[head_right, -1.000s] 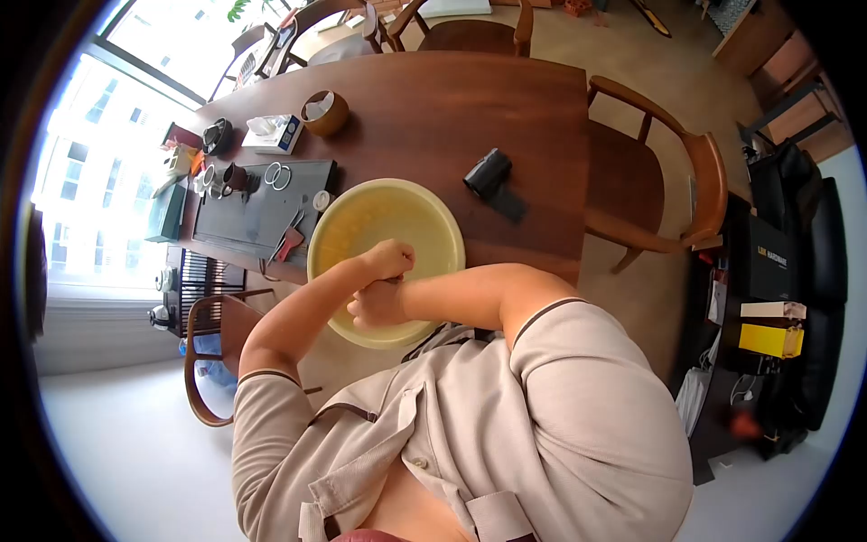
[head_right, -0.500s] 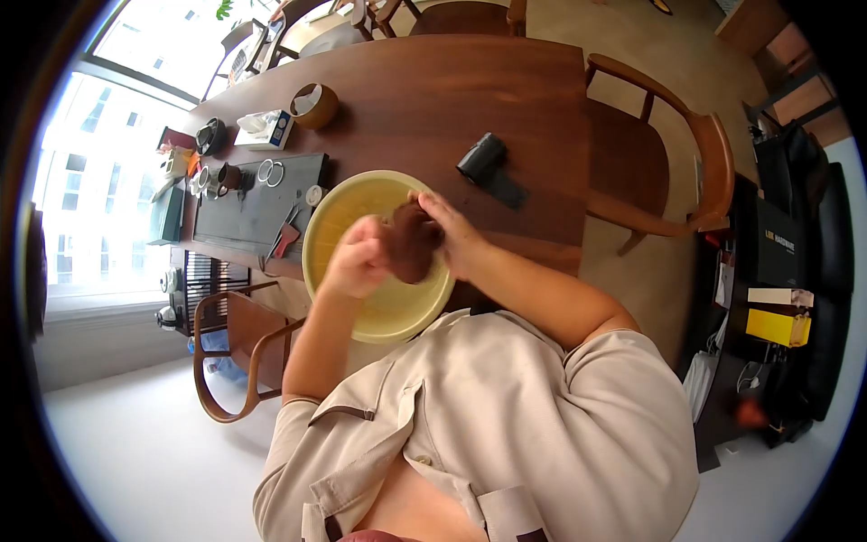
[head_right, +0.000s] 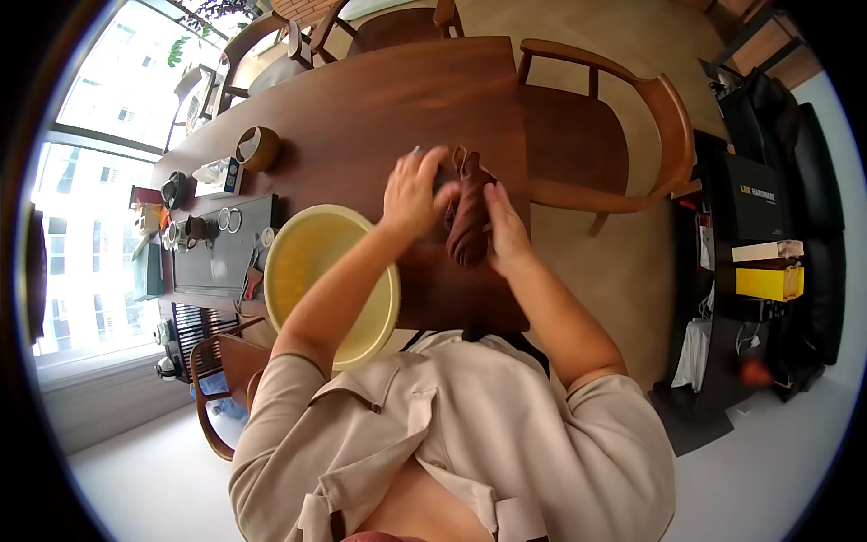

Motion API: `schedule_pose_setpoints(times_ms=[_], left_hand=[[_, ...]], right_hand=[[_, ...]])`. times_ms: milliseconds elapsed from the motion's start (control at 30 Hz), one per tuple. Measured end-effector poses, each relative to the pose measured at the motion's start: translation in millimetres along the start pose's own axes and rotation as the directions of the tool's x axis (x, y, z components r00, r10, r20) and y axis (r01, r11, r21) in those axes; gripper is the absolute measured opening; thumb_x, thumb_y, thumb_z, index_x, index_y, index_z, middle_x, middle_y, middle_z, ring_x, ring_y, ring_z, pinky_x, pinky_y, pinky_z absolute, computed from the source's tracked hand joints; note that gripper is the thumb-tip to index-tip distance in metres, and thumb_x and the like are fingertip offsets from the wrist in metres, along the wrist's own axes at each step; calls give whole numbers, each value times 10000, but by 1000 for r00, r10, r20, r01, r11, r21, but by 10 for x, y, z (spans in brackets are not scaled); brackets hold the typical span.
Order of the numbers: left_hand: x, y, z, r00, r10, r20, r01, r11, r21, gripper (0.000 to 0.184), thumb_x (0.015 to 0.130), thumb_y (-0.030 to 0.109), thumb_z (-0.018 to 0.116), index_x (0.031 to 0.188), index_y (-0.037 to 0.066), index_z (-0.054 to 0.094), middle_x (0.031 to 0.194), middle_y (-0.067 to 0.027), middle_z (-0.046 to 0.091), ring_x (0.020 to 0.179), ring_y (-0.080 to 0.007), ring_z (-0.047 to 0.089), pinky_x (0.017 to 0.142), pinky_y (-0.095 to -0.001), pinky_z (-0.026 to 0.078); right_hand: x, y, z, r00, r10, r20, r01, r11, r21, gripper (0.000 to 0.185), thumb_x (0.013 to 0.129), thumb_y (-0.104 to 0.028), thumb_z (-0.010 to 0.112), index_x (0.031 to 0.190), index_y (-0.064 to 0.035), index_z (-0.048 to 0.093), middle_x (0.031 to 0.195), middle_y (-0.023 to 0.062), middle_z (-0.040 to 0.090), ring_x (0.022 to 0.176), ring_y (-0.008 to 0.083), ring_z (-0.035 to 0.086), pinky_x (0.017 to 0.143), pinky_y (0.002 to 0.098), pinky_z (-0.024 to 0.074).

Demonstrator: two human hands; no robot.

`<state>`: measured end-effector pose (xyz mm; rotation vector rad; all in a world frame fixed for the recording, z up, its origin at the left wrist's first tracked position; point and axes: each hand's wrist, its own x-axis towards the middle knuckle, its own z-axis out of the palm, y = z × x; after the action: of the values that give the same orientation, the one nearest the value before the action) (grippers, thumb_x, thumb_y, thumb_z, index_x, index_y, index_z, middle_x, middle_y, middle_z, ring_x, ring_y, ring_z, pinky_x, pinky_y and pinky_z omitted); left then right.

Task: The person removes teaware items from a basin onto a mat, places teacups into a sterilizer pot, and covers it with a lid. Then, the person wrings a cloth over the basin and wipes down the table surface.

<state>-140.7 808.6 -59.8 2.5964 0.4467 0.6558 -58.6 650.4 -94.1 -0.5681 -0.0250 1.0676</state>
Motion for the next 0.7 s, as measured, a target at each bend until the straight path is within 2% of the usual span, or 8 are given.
schedule_pose_setpoints(times_ms=[33, 67, 100, 167, 233, 500, 600, 700], left_hand=[[141, -233, 221, 997, -78, 20, 74, 985, 157, 716, 793, 411, 694, 1372, 116, 393, 1268, -171, 507, 1176, -359, 491, 948, -426, 427], [239, -337, 353, 957, -271, 102, 210, 894, 395, 851, 758, 426, 729, 1433, 144, 295, 1295, -176, 496, 1238, -334, 451, 987, -421, 406], [316, -434, 476, 875, -465, 133, 294, 730, 616, 994, 724, 441, 765, 1495, 172, 197, 1323, -180, 485, 1300, -309, 411, 1026, -416, 384], [411, -775, 647, 829, -516, 216, 261, 698, 667, 1146, 693, 438, 794, 1523, 192, 44, 1364, -208, 460, 1295, -304, 439, 1026, -414, 403], [357, -1054, 740, 507, -748, 428, 534, 663, 525, 1152, 689, 374, 801, 1521, 171, 30, 1342, -215, 482, 1195, -334, 535, 976, -418, 457], [-474, -879, -1060, 775, -630, -60, 537, 705, -464, 595, 620, 178, 790, 1125, -18, 543, 1038, -152, 625, 925, -268, 623, 790, -368, 498], [-1454, -166, -1886, 557, -830, 0, 363, 243, -900, 475, 754, 45, 606, 1211, -25, 500, 1037, -112, 595, 974, -252, 605, 921, -374, 484], [-3160, -204, -2020, 303, -950, -78, 268, 164, -949, 556, 786, 104, 603, 1305, 6, 432, 1195, -139, 577, 1073, -321, 594, 935, -444, 489]], right_hand=[[113, -15, -179, 978, -185, -91, 95, 797, -596, 539, 978, -385, 464, 1402, -67, 368, 1387, 197, 401, 1276, 312, 416, 1033, 395, 383], [207, 15, -342, 924, -379, -48, 62, 274, -960, 625, 958, -413, 496, 1448, -72, 310, 1461, 249, 311, 1343, 374, 338, 1065, 426, 341], [251, 115, -522, 926, -374, -50, 59, 273, -960, 625, 958, -413, 496, 1448, -72, 310, 1461, 249, 311, 1343, 374, 338, 1065, 426, 341], [222, 318, -827, 955, -295, 11, -66, -249, -966, 784, 904, -482, 552, 1494, -95, 210, 1518, 312, 106, 1410, 431, 162, 1112, 477, 244], [86, 503, -716, 994, -78, -83, -109, -457, -883, 843, 854, -503, 606, 1499, -134, 209, 1524, 303, 82, 1415, 436, 136, 1122, 547, 174], [804, 680, -742, 970, 31, 243, 210, -619, -757, 798, 777, -241, 570, 1498, -190, 233, 1558, 234, 75, 1444, 359, 127, 1157, 530, 72], [1207, 778, -502, 926, 261, 272, 377, -654, -656, 762, 810, -281, 519, 1507, -225, 217, 1577, 181, 60, 1462, 301, 84, 1161, 528, 27], [1116, 1005, -264, 815, 502, 291, 571, -608, -552, 757, 823, -284, 512, 1513, -229, 204, 1581, 172, 51, 1465, 295, 75, 1157, 536, 20]])
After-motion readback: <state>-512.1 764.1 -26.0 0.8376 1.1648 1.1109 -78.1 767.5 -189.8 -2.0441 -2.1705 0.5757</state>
